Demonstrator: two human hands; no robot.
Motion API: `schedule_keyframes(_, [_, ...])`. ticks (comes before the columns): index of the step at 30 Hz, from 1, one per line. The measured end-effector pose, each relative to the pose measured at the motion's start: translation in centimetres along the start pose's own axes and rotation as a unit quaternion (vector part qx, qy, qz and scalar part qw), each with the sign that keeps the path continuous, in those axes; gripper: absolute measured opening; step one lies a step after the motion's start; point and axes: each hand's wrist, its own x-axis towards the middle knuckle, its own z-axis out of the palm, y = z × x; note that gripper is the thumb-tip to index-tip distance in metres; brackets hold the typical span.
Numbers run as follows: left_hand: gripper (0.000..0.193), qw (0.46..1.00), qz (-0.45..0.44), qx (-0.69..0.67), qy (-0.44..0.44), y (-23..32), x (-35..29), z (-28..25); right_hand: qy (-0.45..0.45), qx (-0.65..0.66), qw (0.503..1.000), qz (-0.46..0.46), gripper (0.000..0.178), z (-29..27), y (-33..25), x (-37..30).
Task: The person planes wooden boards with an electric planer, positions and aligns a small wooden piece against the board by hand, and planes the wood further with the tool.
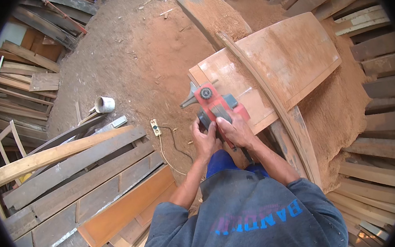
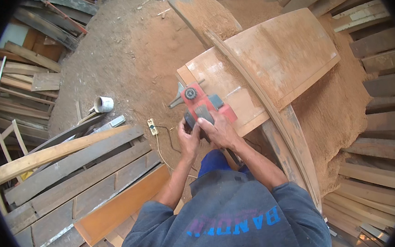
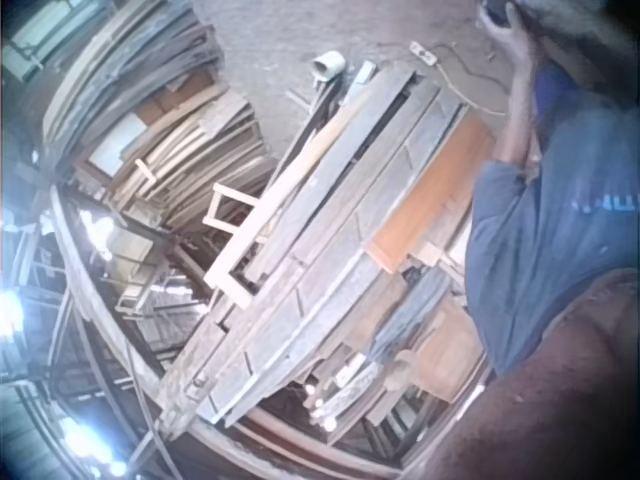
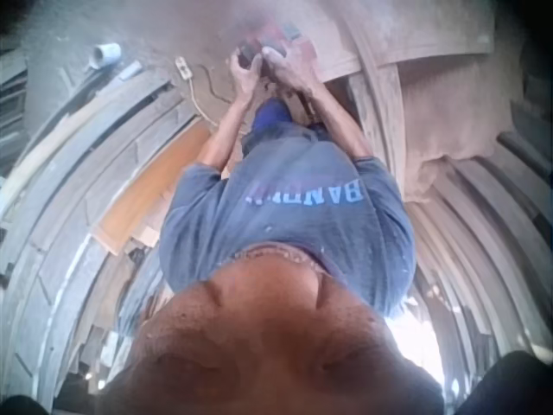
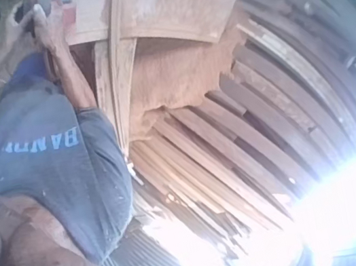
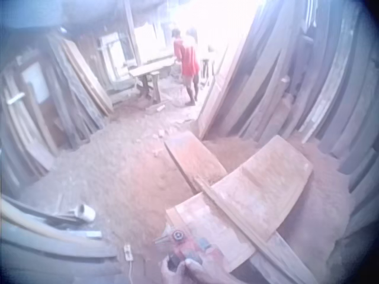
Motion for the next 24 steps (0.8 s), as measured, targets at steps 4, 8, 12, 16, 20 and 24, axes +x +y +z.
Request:
schedule_keyframes(4, [0.053, 0.998, 0.047, 0.03, -0.001, 2.9, 8.4, -0.1, 0.059, -0.103, 0.979, -0.165, 0.054, 1.1, 1.4, 9.2])
schedule_keyframes(8, [0.05, 0.997, 0.035, -0.065, -0.004, 5.2, 16.6, -1.3, 0.085, -0.224, 0.912, -0.333, 0.013, 1.9, -3.7, 16.3])
schedule_keyframes(12, [0.053, 0.998, 0.053, -0.017, -0.01, 5.5, 16.1, -1.0, 0.05, -0.081, 0.977, -0.191, 0.026, 1.5, -3.1, 15.6])
schedule_keyframes(16, [0.057, 0.997, 0.048, 0.057, 0.032, 1.6, 8.4, -1.2, 0.033, -0.055, 0.992, -0.109, 0.052, 1.8, 0.3, 8.5])
schedule_keyframes(20, [0.064, 0.989, 0.041, 0.14, 0.016, 0.0, -4.3, 0.9, -0.021, 0.025, 0.998, 0.05, 0.045, -1.2, 1.2, -4.1])
schedule_keyframes(24, [0.074, 0.994, 0.0, 0.103, -0.027, -2.8, -13.6, 1.1, -0.018, 0.035, 0.998, 0.042, 0.05, -1.1, 7.7, -12.5])
